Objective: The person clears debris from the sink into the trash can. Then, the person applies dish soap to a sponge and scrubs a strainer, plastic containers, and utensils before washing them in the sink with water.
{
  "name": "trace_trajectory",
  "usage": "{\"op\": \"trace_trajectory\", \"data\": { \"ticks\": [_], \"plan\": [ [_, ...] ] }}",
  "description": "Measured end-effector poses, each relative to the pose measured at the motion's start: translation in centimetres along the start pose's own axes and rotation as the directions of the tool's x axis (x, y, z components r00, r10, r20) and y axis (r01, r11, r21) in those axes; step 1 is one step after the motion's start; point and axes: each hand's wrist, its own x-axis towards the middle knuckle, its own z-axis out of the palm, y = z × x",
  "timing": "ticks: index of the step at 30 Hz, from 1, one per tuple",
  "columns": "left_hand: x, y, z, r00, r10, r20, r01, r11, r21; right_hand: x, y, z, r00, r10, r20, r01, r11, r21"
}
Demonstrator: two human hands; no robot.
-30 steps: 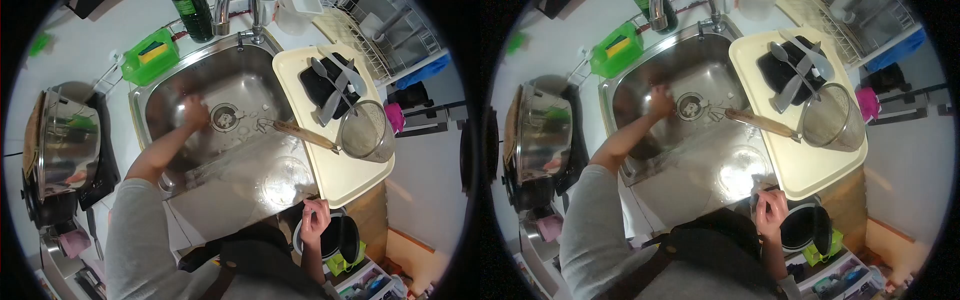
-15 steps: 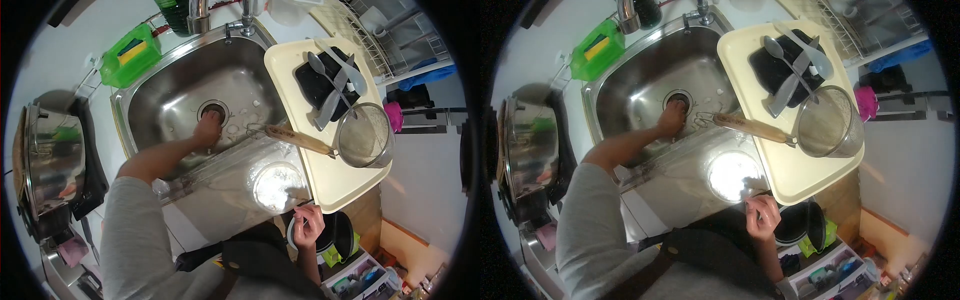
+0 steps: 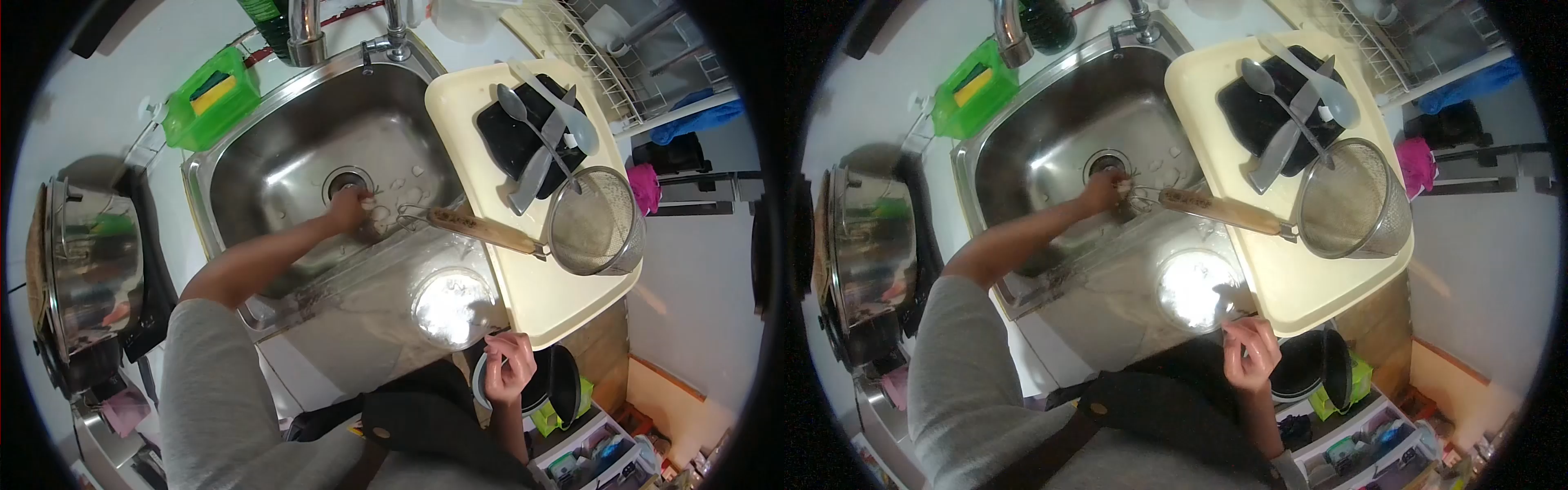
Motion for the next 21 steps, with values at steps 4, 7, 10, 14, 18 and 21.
{"op": "trace_trajectory", "data": {
  "ticks": [4,7,10,14,18,21],
  "plan": [
    [3.0,-5.9,-1.4,0.886,0.317,-0.338,-0.276,0.947,0.164,0.1,-0.6,-0.9,0.999,0.042,-0.013,-0.042,0.999,-0.034],
    [1.4,-7.0,-2.4,0.835,0.108,-0.540,0.049,0.962,0.269,-0.4,-0.5,-1.5,0.997,0.076,-0.032,-0.077,0.997,-0.029],
    [-0.1,-5.0,1.0,0.914,0.192,-0.358,-0.006,0.887,0.461,-0.5,-0.5,-1.6,0.994,0.102,-0.039,-0.103,0.994,-0.029],
    [5.3,1.9,4.8,0.820,0.497,-0.284,-0.399,0.852,0.339,-0.3,-0.8,-1.1,0.998,0.066,0.009,-0.066,0.997,-0.030],
    [7.0,3.4,8.1,0.872,0.489,-0.013,-0.363,0.629,-0.688,-0.7,-0.7,-1.4,0.997,0.075,0.025,-0.074,0.996,-0.044],
    [2.5,0.6,8.5,0.854,0.520,0.015,-0.268,0.464,-0.844,-1.2,-1.0,-1.7,0.991,0.133,0.006,-0.132,0.991,-0.037]
  ]
}}
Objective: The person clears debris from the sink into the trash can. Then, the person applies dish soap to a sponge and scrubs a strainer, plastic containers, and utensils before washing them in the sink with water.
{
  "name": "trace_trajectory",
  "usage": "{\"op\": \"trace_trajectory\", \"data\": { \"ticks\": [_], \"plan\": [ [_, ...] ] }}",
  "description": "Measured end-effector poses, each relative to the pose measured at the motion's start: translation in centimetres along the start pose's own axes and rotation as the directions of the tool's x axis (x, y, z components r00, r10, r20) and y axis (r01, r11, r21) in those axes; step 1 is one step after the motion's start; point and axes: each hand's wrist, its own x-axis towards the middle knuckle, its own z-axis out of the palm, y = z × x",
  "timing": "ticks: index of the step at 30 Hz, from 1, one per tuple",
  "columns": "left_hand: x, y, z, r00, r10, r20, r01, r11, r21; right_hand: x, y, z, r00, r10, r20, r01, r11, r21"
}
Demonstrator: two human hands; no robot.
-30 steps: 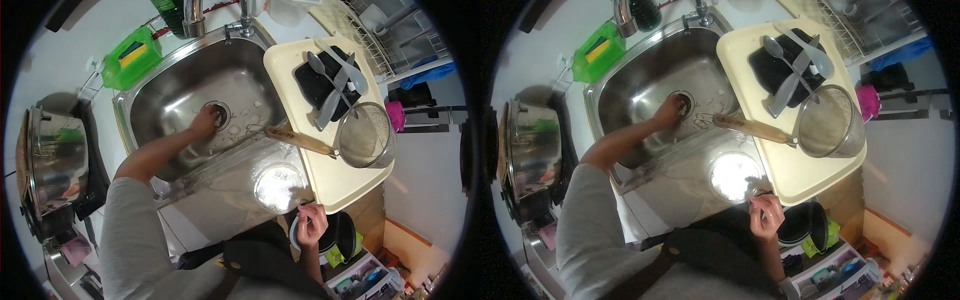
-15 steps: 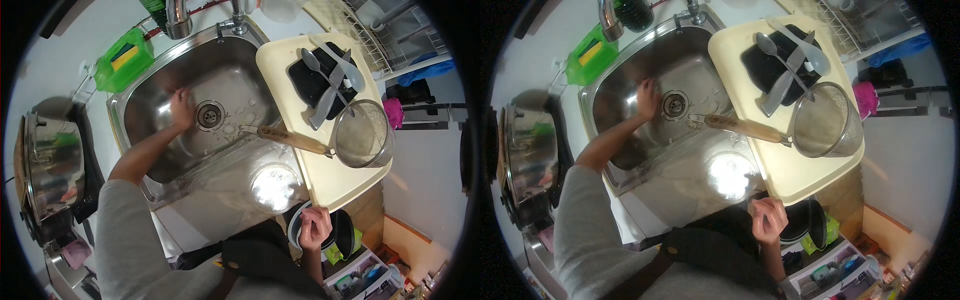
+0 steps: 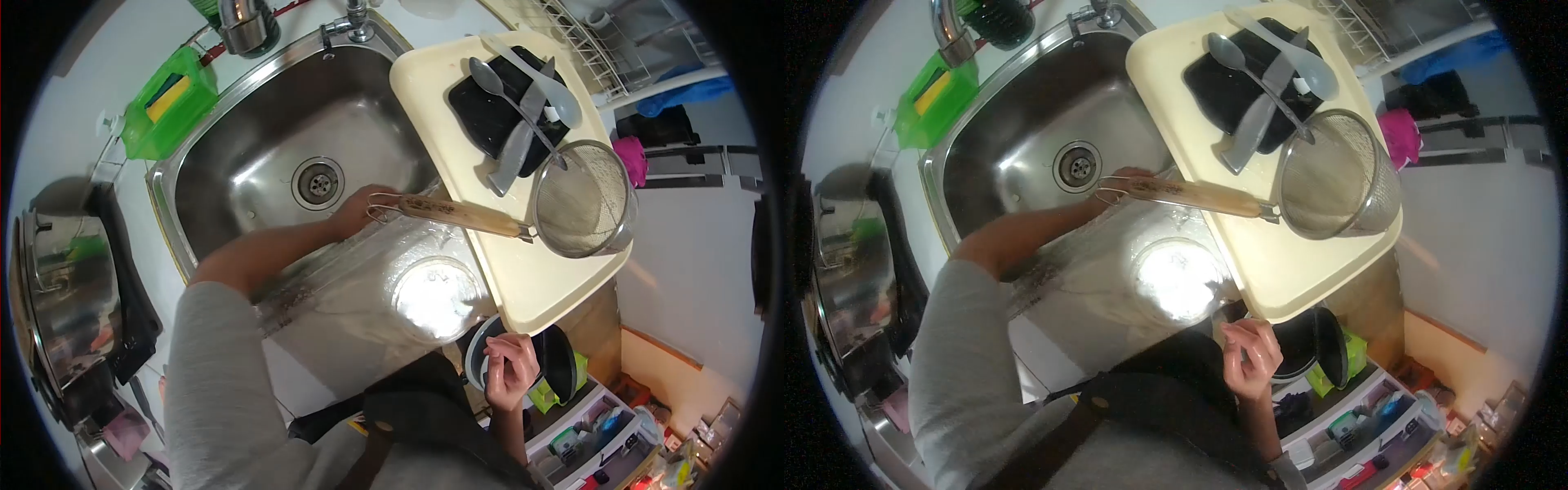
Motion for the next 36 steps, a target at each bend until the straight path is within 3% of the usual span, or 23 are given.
{"op": "trace_trajectory", "data": {
  "ticks": [1,2,4,5,7,9,10,12,14,16,17,18,20,22,23,26,27,28,30,33,36],
  "plan": [
    [-1.4,0.3,-0.7,0.998,0.049,0.027,-0.056,0.948,0.313,-0.2,-0.1,-0.1,1.000,0.021,-0.007,-0.021,1.000,0.008],
    [-2.9,0.5,-1.5,0.994,0.093,0.066,-0.114,0.798,0.592,-0.3,-0.1,-0.3,0.999,0.040,-0.013,-0.040,0.999,0.017],
    [-7.6,1.7,-1.7,0.989,-0.084,-0.119,0.128,0.888,0.441,-0.6,-0.3,-0.6,1.000,0.016,-0.010,-0.016,1.000,0.003],
    [-9.5,2.4,-2.1,0.950,-0.268,-0.160,0.309,0.874,0.375,-0.7,-0.4,-0.7,1.000,0.005,-0.010,-0.005,1.000,-0.002],
    [-12.1,5.9,-2.1,0.768,-0.598,-0.228,0.640,0.718,0.273,-1.2,-0.5,-0.7,1.000,0.010,-0.026,-0.009,0.999,0.038],
    [-13.8,9.9,-2.4,0.651,-0.740,-0.167,0.709,0.516,0.481,-1.6,-0.8,-0.8,0.999,0.015,-0.033,-0.013,0.998,0.062],
    [-14.7,11.0,-3.4,0.644,-0.763,-0.062,0.574,0.428,0.699,-1.7,-0.9,-1.0,1.000,-0.015,-0.014,0.016,0.998,0.064],
    [-16.1,10.8,-5.9,0.572,-0.820,-0.025,0.194,0.105,0.975,-2.0,-0.8,-1.8,0.999,-0.041,-0.014,0.042,0.998,0.042],
    [-16.8,12.7,-6.5,0.590,-0.799,-0.112,0.316,0.101,0.944,-3.0,0.2,-1.7,0.999,-0.041,-0.009,0.042,0.999,0.011],
    [-16.3,17.6,-3.4,0.822,-0.567,0.057,0.075,0.206,0.976,-3.9,0.6,-1.9,0.995,0.094,0.032,-0.096,0.995,0.041],
    [-16.5,17.2,-3.0,0.800,-0.584,-0.134,0.397,0.348,0.850,-4.5,1.0,-1.6,0.993,0.117,0.031,-0.118,0.992,0.051],
    [-16.7,16.7,-3.1,0.700,-0.644,-0.310,0.668,0.436,0.602,-5.3,1.6,-1.2,0.990,0.131,0.046,-0.134,0.989,0.061],
    [-17.3,16.4,-3.4,0.821,-0.492,-0.290,0.540,0.502,0.676,-6.7,2.8,-0.1,0.992,0.124,0.030,-0.127,0.987,0.103],
    [-17.3,16.3,-5.0,0.872,-0.447,-0.202,0.407,0.431,0.805,-8.2,4.1,1.0,0.977,0.199,0.072,-0.209,0.963,0.168],
    [-17.9,14.5,-7.9,0.863,-0.448,-0.233,0.449,0.470,0.760,-8.9,5.1,1.8,0.972,0.219,0.082,-0.231,0.953,0.198],
    [-16.4,16.9,-6.2,0.556,-0.611,-0.564,0.807,0.558,0.191,-11.0,8.4,3.7,0.950,0.280,0.140,-0.311,0.895,0.318],
    [-15.9,17.5,-5.5,0.566,-0.609,-0.556,0.725,0.688,-0.016,-11.5,9.1,3.9,0.935,0.315,0.163,-0.354,0.854,0.381],
    [-16.1,17.8,-7.7,0.560,-0.597,-0.574,0.679,0.728,-0.093,-12.1,9.7,4.1,0.919,0.345,0.191,-0.395,0.807,0.440],
    [-15.2,20.4,-4.4,0.596,-0.408,-0.692,0.392,0.900,-0.192,-13.4,10.3,2.6,0.847,0.455,0.276,-0.528,0.649,0.548],
    [-14.6,24.7,-2.4,0.880,-0.337,-0.336,0.143,0.861,-0.488,-17.0,12.6,-0.8,0.767,0.556,0.321,-0.610,0.476,0.634],
    [-12.0,27.6,10.4,0.939,-0.278,-0.202,0.083,0.753,-0.652,-21.6,15.0,-4.7,0.619,0.733,0.282,-0.647,0.273,0.712]
  ]
}}
